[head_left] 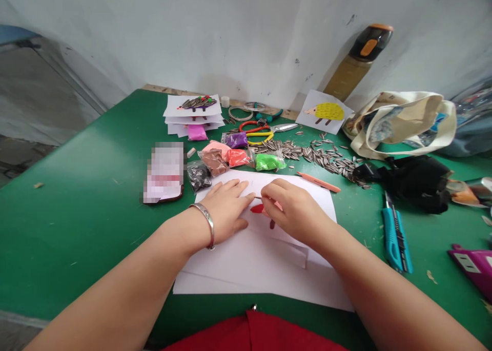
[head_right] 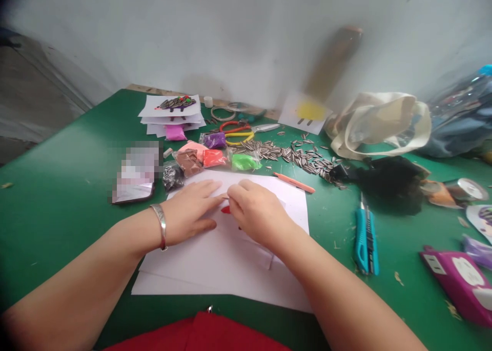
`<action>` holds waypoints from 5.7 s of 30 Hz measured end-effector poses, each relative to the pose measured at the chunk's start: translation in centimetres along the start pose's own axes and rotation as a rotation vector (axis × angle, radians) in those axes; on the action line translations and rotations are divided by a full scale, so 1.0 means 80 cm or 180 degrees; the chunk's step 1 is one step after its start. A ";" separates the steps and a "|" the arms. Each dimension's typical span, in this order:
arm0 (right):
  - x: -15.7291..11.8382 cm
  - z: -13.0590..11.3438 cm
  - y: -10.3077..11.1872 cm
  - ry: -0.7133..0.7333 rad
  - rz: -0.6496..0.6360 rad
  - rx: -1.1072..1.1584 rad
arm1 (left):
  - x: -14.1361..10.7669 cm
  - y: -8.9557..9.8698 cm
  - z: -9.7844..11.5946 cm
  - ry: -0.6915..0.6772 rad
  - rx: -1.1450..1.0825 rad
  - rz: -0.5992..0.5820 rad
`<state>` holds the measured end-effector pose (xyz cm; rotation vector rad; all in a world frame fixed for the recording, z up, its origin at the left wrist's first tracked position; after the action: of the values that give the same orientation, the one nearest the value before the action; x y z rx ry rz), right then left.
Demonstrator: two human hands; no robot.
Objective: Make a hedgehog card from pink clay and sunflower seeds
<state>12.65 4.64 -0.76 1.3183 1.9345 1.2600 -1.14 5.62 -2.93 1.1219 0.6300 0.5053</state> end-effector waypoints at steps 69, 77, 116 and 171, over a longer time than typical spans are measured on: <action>-0.004 -0.007 -0.036 0.0957 -0.0156 -0.0498 | 0.003 -0.001 0.000 0.0153 0.0078 -0.0331; -0.005 -0.009 -0.033 0.1040 -0.0005 -0.0649 | 0.003 -0.002 0.000 0.0145 0.0094 -0.0311; -0.041 0.046 0.000 -0.0611 0.0537 0.0856 | 0.017 0.015 0.002 -0.0340 0.0345 0.0403; -0.053 0.040 0.021 -0.0393 0.0924 0.0594 | 0.022 0.023 -0.013 0.0144 -0.0499 0.0743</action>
<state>17.75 2.34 -1.23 1.7805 1.8587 1.1150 -0.71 8.15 -1.88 1.0423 0.4914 0.7693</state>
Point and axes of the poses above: each hand's wrist, its own x-axis towards the middle knuckle, its own y-axis out of the back of the hand, z = x × y, the point moved 5 cm from there along x, towards the middle knuckle, and after that the axes turned 5 degrees about -y, right-handed, at the moved point
